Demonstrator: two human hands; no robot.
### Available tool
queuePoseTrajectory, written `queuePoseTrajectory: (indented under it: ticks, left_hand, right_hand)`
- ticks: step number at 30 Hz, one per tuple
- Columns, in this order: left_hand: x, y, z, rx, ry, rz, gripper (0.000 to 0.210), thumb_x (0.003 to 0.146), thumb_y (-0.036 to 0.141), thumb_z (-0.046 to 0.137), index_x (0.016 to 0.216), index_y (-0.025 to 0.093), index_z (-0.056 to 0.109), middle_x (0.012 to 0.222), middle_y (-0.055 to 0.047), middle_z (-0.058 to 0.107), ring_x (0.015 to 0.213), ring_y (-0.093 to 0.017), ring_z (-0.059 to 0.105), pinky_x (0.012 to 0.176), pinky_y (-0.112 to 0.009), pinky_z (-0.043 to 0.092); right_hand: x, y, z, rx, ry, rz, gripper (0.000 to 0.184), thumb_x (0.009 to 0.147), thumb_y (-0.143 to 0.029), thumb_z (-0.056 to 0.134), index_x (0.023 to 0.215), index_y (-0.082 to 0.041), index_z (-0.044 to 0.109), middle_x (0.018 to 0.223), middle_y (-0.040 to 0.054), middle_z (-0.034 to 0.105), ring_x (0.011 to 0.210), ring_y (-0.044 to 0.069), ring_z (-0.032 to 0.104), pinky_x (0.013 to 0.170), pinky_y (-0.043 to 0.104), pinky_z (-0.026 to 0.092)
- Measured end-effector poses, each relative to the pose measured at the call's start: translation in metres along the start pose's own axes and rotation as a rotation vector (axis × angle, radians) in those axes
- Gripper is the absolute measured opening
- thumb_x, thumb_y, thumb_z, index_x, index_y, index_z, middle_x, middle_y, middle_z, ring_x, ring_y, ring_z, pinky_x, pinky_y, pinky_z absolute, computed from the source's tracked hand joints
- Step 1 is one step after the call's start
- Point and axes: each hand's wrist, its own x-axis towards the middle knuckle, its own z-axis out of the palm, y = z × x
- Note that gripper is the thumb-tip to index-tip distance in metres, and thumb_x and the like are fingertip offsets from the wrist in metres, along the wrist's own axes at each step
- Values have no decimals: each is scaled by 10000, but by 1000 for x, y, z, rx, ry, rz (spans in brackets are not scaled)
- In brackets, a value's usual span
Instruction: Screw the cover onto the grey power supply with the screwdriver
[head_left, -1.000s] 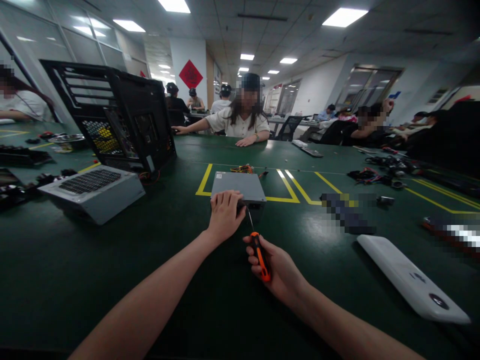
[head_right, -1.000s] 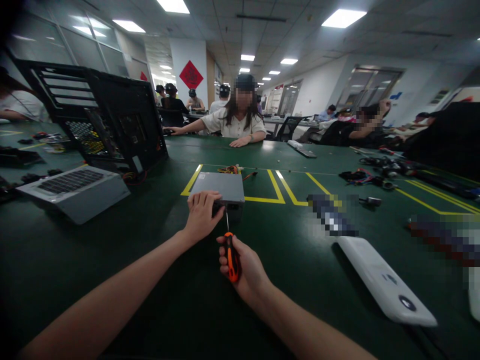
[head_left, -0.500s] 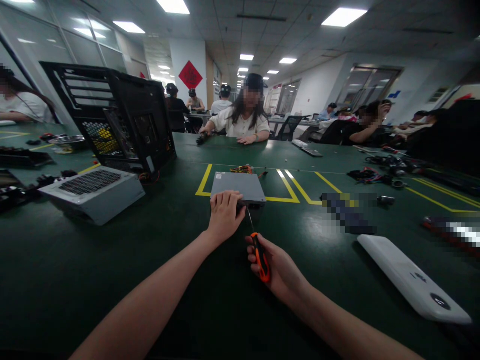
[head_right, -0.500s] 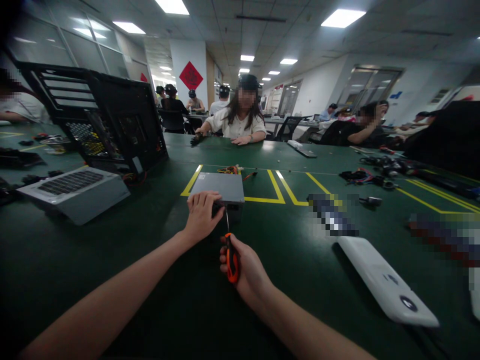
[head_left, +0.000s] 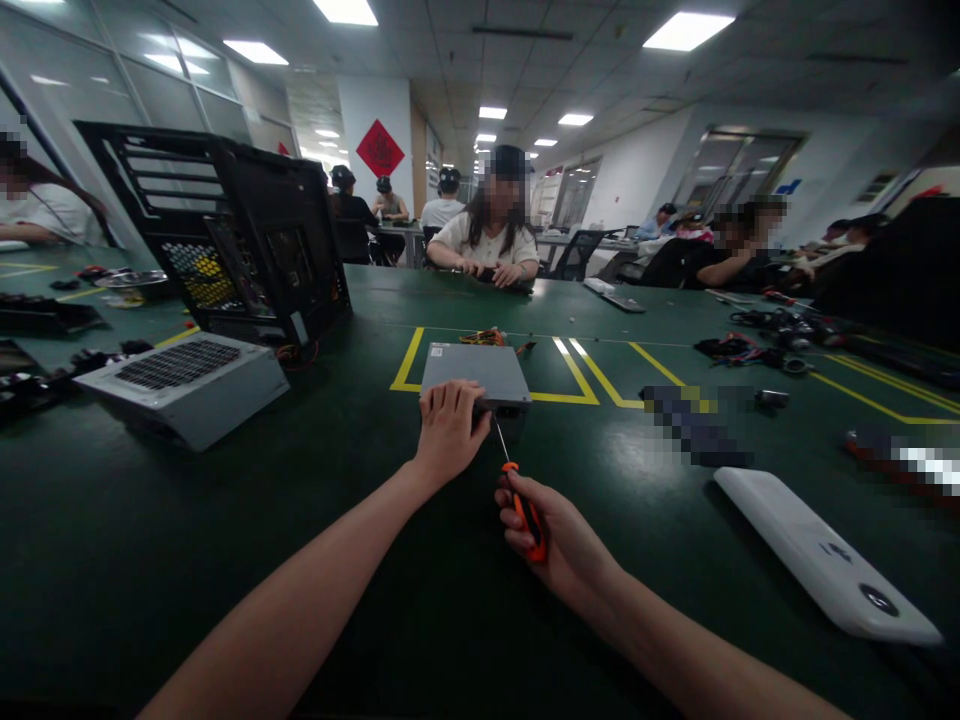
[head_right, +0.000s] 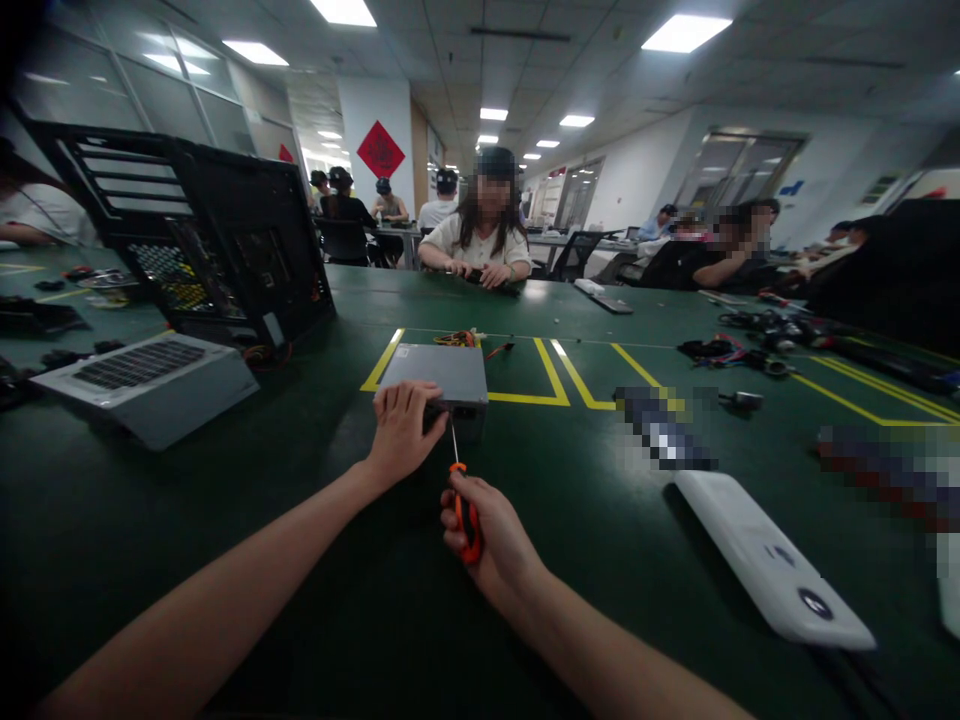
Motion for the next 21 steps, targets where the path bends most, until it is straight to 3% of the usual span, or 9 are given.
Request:
queuePoseTrajectory:
  ticks: [3,7,10,13,16,21]
  left_hand:
    - [0,0,0,4,-6,3,229,785,244,533,1002,194,479,1096,-64,550,1030,-231,447,889,-394,284]
    - [0,1,0,3,-8,1,233,782,242,537,1003,194,478,1092,-61,550,1023,-227,445,885,-391,289]
    - [0,1,0,5,-10,-1,230,784,249,536,1001,196,480,1090,-61,549,1023,-229,444,885,-392,290]
    - [0,0,0,2,-13,-3,229,788,253,533,1004,196,478,1099,-59,543,1030,-231,443,887,-395,288]
    - [0,0,0,-2,-17,-7,229,788,252,533,1002,197,476,1103,-58,541,1033,-234,443,888,-396,288]
    - [0,0,1,-3,-5,-8,225,785,244,534,998,198,477,1097,-60,544,1032,-236,445,894,-398,284]
  right_hand:
    - [0,0,0,-44,-17,-32,86,804,-181,528,733,-140,504,636,-8,508,447,30,428,367,114,295]
    - [1,0,-1,-59,-9,70,192,869,-268,420,876,-130,554,632,9,516,489,63,482,444,161,409]
    - [1,1,-2,-13,-6,66,205,871,-283,412,888,-129,546,621,7,507,455,50,440,374,129,335]
    - [1,2,-1,-1,-2,-10,101,810,-224,525,759,-137,513,616,-5,502,421,26,386,323,104,240]
    - [0,2,0,5,-22,-43,120,803,-205,531,713,-134,499,631,1,513,437,27,407,339,105,277]
    - [0,-1,0,2,-13,83,262,887,-273,373,841,-97,561,600,10,500,449,47,436,385,133,361]
